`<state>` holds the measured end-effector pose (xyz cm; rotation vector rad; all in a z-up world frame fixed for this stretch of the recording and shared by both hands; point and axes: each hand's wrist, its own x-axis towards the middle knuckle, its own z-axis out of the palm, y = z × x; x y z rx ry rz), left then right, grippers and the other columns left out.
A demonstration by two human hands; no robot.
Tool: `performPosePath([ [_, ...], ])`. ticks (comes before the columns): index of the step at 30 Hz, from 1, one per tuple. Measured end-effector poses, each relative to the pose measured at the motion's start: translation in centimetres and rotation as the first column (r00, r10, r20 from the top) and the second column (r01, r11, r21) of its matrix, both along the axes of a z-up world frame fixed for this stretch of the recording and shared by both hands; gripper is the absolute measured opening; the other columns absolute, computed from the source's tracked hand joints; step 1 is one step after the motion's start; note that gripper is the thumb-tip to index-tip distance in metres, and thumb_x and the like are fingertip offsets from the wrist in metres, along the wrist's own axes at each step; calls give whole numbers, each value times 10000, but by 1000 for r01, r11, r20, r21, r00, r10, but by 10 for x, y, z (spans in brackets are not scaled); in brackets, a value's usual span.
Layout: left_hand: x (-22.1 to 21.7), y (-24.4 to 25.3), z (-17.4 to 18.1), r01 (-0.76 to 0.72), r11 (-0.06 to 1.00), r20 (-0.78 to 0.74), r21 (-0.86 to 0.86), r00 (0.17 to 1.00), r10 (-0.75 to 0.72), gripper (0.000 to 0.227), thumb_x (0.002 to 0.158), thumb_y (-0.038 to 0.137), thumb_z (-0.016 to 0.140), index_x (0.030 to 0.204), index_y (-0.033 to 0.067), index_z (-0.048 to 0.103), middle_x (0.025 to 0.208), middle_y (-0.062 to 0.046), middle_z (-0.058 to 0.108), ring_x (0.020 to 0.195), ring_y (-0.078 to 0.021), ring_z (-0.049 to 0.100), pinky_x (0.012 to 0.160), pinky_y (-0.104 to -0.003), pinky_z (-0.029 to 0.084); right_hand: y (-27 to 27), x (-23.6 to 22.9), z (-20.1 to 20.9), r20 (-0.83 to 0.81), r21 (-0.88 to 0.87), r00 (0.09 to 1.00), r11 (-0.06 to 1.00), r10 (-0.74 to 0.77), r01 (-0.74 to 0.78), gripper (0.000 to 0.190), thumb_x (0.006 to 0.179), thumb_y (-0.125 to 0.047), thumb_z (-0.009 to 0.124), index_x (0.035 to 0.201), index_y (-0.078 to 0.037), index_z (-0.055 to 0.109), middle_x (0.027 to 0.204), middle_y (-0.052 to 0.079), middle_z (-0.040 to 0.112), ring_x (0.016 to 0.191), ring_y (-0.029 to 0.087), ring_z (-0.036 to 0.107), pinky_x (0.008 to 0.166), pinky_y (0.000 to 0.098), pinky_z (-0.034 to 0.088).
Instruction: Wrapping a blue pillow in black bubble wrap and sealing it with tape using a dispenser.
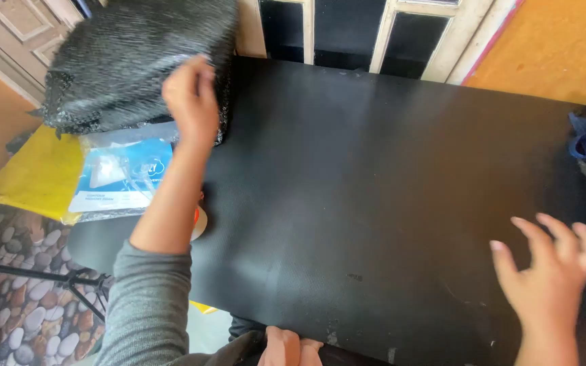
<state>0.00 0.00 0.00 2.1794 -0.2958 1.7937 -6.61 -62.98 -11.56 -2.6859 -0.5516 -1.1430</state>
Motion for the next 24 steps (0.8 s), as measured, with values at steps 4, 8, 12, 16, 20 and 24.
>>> performPosePath([
  [4, -43, -109, -21, 127, 991, -203, 42, 972, -116, 154, 952, -7, 569, 922, 117, 656, 1155, -60, 741, 1110, -304, 699, 875, -459, 408, 58, -5, 21, -48, 65, 986, 985, 160, -157, 438, 892, -284, 827, 1288, -115, 749, 1404, 118, 639, 1441, 434, 445, 1263, 506, 373],
  [8, -74, -194, -79, 528, 838, -345, -134, 768, -539, 147, 1063, 98, 543, 976, 145, 652, 1186, -21, 739, 1097, -249, 729, 884, -430, 459, 86, 6, 25, -341, 316, 877, 920, 338, -232, 550, 909, -332, 710, 1394, -89, 620, 1447, 132, 576, 1407, 345, 483, 1192, 518, 353],
  [12, -90, -241, -146, 532, 616, -466, -580, 403, -787, 50, 991, 64, 666, 976, 93, 706, 1151, -130, 756, 1107, -362, 706, 941, -462, 535, 96, 41, 12, -516, 574, 737, 815, 437, -80, 721, 934, -269, 711, 1545, -18, 421, 1473, 325, 473, 1410, 498, 427, 1149, 600, 377],
  [16, -88, -233, -186, 530, 604, -512, -595, 329, -793, 54, 986, 62, 662, 1011, 99, 692, 1195, -129, 706, 1193, -362, 665, 1009, -482, 509, 89, 90, 17, -641, 517, 702, 851, 310, 96, 782, 951, -396, 700, 1584, -76, 372, 1570, 274, 373, 1472, 418, 370, 1210, 570, 312],
  [20, -91, -211, -214, 262, 490, -446, -832, 211, -870, 195, 1024, 201, 650, 1159, 92, 561, 1277, -163, 571, 1182, -311, 611, 995, -454, 536, 67, 136, -2, -679, 584, 670, 773, 299, 247, 884, 964, -467, 734, 1632, -90, 294, 1656, 222, 256, 1534, 344, 263, 1235, 504, 254],
  [24, -105, -199, -194, -164, 63, -108, -984, 281, -954, 583, 1005, 254, 665, 1420, 73, 298, 1456, -277, 326, 1249, -479, 594, 1038, -570, 502, 69, 164, -38, -544, 787, 624, 599, 561, 147, 830, 975, -336, 729, 1613, -14, 307, 1611, 277, 358, 1525, 395, 268, 1267, 534, 195],
])
